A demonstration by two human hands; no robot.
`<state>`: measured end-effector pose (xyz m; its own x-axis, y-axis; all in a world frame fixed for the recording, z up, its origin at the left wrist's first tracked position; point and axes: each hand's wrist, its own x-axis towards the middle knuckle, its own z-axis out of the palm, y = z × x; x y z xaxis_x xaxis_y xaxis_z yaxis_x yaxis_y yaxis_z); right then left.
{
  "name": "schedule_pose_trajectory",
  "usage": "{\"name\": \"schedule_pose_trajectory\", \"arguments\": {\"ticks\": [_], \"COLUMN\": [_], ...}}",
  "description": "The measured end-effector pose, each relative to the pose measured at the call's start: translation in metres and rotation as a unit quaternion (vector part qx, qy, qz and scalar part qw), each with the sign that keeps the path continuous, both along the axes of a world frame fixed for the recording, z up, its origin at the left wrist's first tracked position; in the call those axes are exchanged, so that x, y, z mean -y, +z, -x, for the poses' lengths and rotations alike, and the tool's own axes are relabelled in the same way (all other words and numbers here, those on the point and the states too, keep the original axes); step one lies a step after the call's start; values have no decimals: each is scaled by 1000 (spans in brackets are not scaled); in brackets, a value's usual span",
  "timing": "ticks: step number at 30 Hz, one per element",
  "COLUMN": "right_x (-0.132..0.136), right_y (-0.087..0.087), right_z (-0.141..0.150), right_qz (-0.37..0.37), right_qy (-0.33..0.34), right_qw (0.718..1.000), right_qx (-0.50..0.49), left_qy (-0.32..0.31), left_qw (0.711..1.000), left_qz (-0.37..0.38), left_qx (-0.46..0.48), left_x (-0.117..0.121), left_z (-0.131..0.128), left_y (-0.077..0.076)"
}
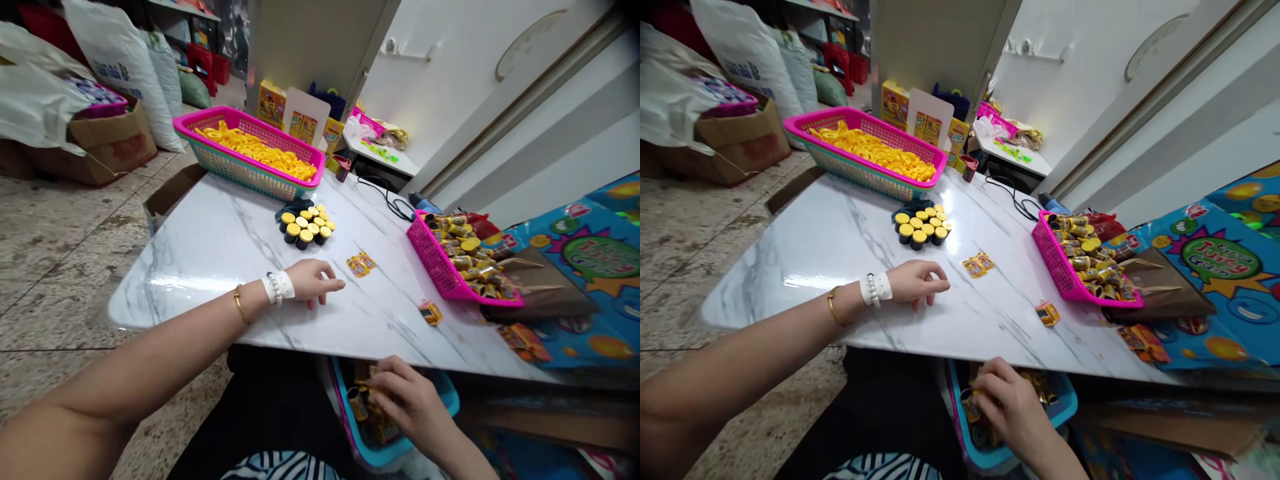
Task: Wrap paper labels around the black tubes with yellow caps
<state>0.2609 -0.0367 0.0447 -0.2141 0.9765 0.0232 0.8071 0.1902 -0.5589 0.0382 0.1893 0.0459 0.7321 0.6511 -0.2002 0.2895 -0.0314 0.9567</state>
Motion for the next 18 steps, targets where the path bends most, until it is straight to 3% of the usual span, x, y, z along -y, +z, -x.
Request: {"name": "schedule_pose_trajectory", "arguments": {"ticks": [2, 4, 6, 8, 10, 13, 15, 18], "right_x": [6, -6, -38, -84, -133, -186, -198, -191], "right_y": [-5, -4, -1, -1, -5, -19, -27, -33], "right_z": [-12, -17, -18, -19, -20, -20, -18, -9], "right_qz": [-45, -105, -184, -253, -253, -233, -240, -262], "right_qy": [25, 28, -11, -91, -148, -139, -118, -112], "right_qw": [997, 992, 981, 962, 953, 958, 960, 956], "right_qx": [55, 63, 54, 55, 81, 88, 79, 65], "left_qy": [39, 44, 36, 36, 40, 44, 58, 93], "left_qw": [997, 994, 994, 994, 994, 996, 997, 995], "left_qz": [-62, -96, -105, -104, -98, -70, -35, 37], "left_qx": [-4, -10, -16, -23, -29, -34, -33, -20], "left_x": [-2, -4, -5, -5, -6, -8, -8, -9], "left_z": [0, 1, 2, 2, 3, 3, 2, -1], "left_y": [0, 0, 0, -1, -1, -2, -3, -5]}}
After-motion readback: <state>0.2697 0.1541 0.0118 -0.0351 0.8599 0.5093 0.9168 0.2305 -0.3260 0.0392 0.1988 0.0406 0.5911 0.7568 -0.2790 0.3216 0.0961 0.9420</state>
